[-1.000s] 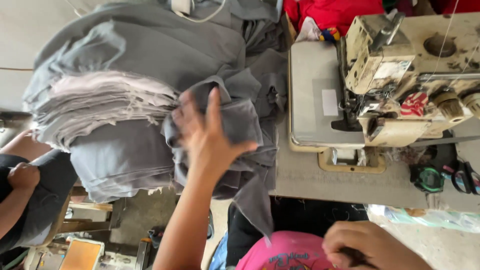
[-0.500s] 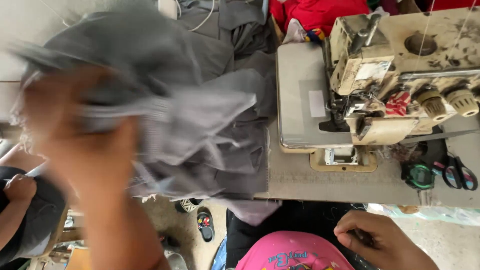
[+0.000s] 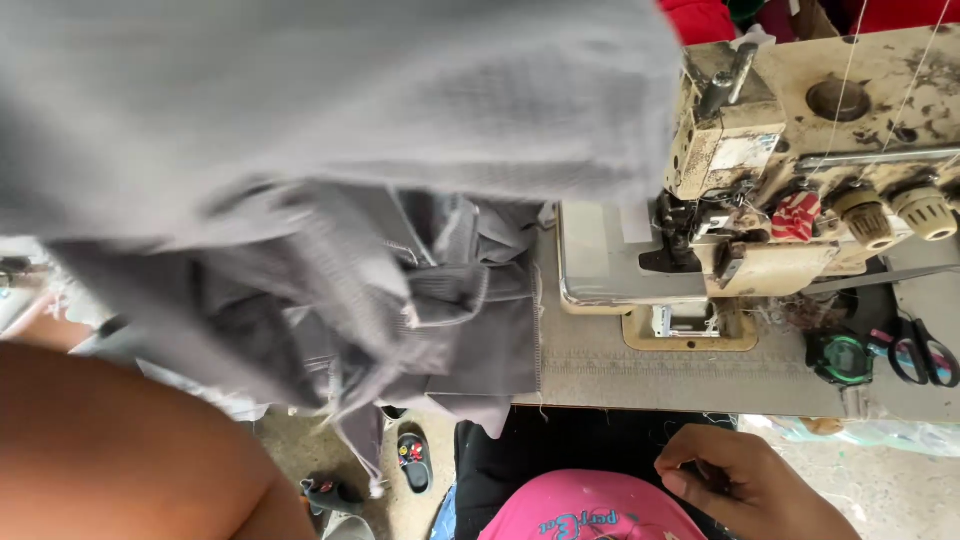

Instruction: Preparing and aligning small fabric pieces for sewing at a workstation with an overlock machine.

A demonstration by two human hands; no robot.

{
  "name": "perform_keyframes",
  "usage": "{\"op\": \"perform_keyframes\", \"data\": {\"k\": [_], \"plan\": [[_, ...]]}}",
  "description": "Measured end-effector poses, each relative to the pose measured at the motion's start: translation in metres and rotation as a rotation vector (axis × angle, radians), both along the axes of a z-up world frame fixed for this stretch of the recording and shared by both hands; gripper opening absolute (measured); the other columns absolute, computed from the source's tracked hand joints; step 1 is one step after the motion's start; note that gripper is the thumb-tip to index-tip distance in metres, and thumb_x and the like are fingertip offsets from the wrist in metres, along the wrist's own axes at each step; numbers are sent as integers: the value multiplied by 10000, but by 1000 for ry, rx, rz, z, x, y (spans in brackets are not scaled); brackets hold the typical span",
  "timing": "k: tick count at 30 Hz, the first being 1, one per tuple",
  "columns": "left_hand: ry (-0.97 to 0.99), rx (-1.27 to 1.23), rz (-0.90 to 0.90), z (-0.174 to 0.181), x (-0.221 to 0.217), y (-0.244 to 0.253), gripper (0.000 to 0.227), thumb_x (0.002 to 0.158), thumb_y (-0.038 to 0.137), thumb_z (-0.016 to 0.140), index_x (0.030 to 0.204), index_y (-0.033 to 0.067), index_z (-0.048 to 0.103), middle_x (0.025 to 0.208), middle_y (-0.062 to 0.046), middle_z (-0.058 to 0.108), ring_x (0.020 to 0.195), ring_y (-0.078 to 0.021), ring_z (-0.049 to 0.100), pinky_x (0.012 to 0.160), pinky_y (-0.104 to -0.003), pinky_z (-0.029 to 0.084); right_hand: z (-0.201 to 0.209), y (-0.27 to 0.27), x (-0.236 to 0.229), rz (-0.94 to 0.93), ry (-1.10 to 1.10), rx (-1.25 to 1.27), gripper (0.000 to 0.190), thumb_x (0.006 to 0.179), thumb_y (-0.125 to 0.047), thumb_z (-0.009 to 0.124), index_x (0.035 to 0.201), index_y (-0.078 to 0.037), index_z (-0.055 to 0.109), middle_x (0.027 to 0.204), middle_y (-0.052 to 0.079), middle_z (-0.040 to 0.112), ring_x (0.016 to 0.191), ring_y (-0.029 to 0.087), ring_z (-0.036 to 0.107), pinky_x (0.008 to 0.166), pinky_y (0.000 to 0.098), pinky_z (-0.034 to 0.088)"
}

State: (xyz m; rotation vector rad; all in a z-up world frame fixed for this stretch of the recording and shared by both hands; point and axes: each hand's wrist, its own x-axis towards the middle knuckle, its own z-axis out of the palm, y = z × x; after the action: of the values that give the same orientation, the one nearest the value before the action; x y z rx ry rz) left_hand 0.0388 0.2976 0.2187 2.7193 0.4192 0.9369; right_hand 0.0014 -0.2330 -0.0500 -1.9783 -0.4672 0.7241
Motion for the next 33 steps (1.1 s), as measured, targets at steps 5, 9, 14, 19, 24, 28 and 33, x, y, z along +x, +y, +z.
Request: {"op": "perform_keyframes", "data": {"k": [5, 9, 14, 19, 24, 28, 33], "plan": [[-66, 132, -219, -25, 52, -117, 468, 986, 442, 877, 1050, 58, 618, 991, -164, 532, 836, -319, 531, 614, -473, 423, 12, 10, -3, 26, -95, 127, 179, 896, -310, 733, 892, -163, 835, 840, -34, 847, 728, 106, 769, 649, 267, 556], [467, -79, -478, -66, 47, -157, 816, 950, 614, 573, 1625, 261, 282, 1670, -254, 78, 1512, -489, 136, 1087, -770, 244, 20, 9, -4, -1, -88, 87, 155, 892, -289, 735, 912, -175, 838, 870, -53, 858, 720, 85, 762, 618, 257, 555], [229, -91, -403, -184, -49, -159, 373, 963, 506, 604, 963, 132, 591, 861, -60, 579, 726, -246, 582, 606, -407, 468, -11, -3, 2, -64, -39, 41, 143, 878, -278, 754, 909, -176, 849, 823, -63, 857, 647, 74, 674, 560, 250, 501], [279, -133, -79, -283, -109, -180, 445, 872, 613, 692, 730, 219, 539, 623, 57, 550, 581, -201, 593, 517, -397, 434, -12, 11, 13, 9, -158, 6, 154, 862, -332, 755, 923, -224, 847, 854, -97, 896, 766, 50, 866, 689, 227, 600], [59, -532, -442, -249, -116, -196, 56, 961, 31, 594, 963, 44, 649, 1022, -100, 645, 945, -245, 661, 886, -334, 507, 10, 44, 15, 94, -193, -285, 325, 825, -464, 779, 1135, -373, 740, 757, -112, 769, 613, 87, 724, 587, 268, 544], [148, -1014, -200, -240, -123, -209, 245, 880, 131, 745, 1091, 147, 622, 883, -5, 870, 787, -87, 839, 683, -218, 587, 17, 52, 17, 37, -221, -312, 351, 829, -403, 726, 1168, -320, 692, 864, -115, 820, 508, 160, 666, 631, 297, 549], [91, -851, -466, -239, -113, -232, 122, 880, 155, 773, 1001, 170, 772, 1361, -97, 672, 1213, -226, 707, 1031, -347, 518, 6, 47, 9, -8, -606, -46, 369, 919, -349, 661, 1260, -211, 679, 1085, -10, 783, 948, 229, 746, 835, 357, 548]]}}
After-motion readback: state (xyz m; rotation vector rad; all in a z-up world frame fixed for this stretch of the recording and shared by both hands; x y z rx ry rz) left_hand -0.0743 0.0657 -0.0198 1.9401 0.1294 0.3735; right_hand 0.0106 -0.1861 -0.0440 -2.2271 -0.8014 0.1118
